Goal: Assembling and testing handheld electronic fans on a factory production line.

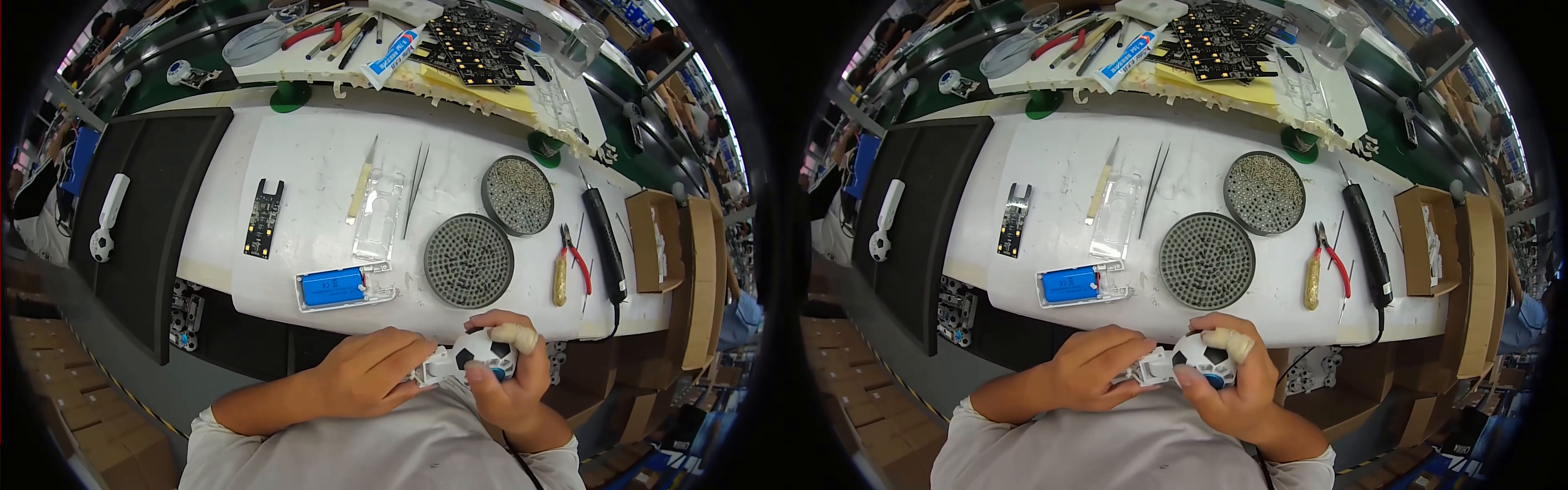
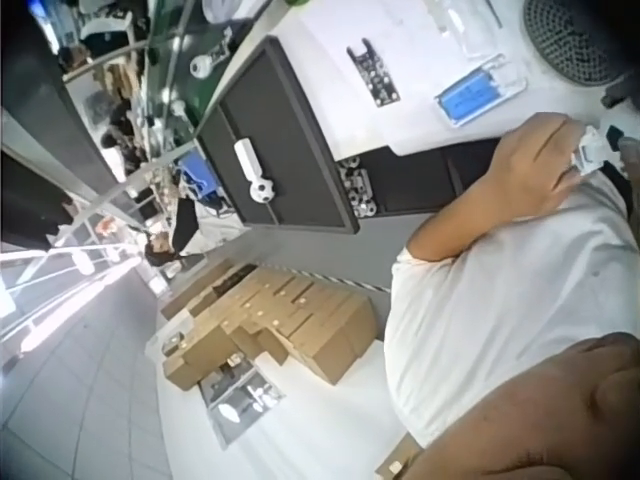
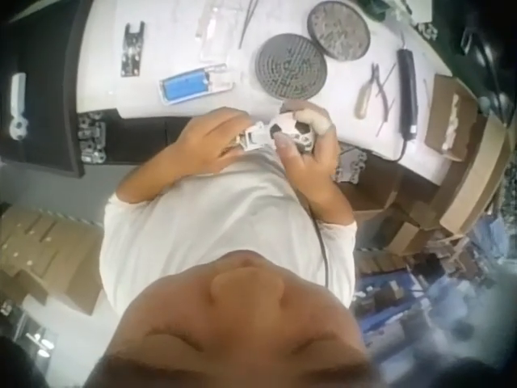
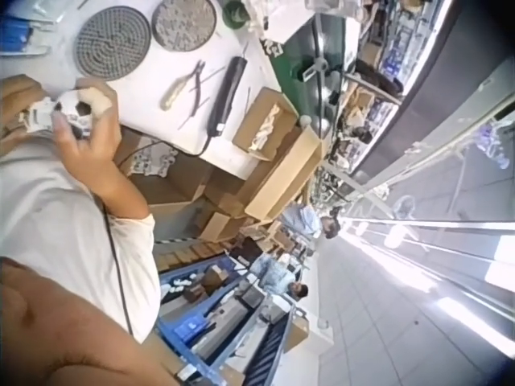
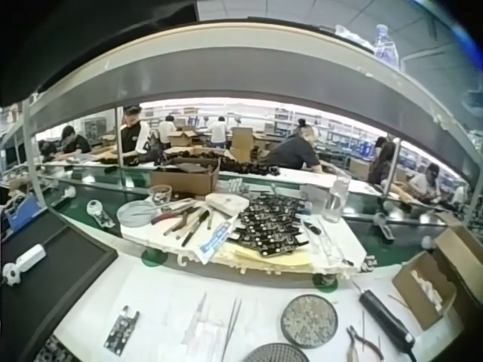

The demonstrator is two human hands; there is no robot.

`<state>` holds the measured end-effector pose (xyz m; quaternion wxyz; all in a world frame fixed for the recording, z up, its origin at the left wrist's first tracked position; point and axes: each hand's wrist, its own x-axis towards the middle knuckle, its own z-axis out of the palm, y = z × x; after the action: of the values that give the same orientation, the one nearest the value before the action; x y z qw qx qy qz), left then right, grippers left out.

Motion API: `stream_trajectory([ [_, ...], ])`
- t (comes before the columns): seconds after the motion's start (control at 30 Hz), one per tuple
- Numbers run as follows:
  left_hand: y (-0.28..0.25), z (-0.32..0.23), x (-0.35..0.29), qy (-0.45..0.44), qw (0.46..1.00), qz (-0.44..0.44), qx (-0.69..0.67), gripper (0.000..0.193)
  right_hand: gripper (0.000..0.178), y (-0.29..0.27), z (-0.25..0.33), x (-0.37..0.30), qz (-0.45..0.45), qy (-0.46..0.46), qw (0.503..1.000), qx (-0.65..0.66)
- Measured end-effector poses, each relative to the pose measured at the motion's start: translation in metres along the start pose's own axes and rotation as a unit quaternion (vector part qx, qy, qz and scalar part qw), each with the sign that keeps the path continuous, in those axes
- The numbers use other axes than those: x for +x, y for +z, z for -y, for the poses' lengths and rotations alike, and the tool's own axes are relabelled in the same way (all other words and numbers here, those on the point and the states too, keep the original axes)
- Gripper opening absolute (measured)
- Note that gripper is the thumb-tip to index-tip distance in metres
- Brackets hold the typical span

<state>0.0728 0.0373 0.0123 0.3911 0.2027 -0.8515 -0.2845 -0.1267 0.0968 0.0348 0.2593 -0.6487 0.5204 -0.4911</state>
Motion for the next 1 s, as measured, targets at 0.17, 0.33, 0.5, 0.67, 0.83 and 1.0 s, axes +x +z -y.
stream_trajectory([
  [0.17,0.005,0.005,-0.004,-0.002,0.999,-0.040,-0.025,0.050,0.034,0.005,0.000,0.008,-0.014,0.173,0.963,0.205],
  [0.33,-0.008,0.012,-0.019,0.030,0.998,-0.056,-0.021,0.050,0.033,0.011,0.003,0.016,0.023,0.034,0.998,0.056],
  [0.5,-0.037,0.023,-0.034,0.027,0.996,-0.082,-0.020,0.048,0.034,0.010,-0.001,0.034,0.093,0.032,0.993,0.071],
  [0.67,-0.055,0.051,-0.037,0.011,0.991,-0.126,0.048,0.046,0.037,0.012,0.011,0.063,0.202,0.056,0.978,-0.022],
  [0.83,-0.056,0.067,-0.033,-0.013,0.995,-0.051,0.090,0.044,0.044,0.043,0.019,0.083,0.302,0.094,0.928,-0.195],
  [1.0,-0.055,0.073,-0.038,-0.021,0.996,-0.034,0.084,0.036,0.048,0.056,0.021,0.091,0.349,0.097,0.893,-0.267],
])
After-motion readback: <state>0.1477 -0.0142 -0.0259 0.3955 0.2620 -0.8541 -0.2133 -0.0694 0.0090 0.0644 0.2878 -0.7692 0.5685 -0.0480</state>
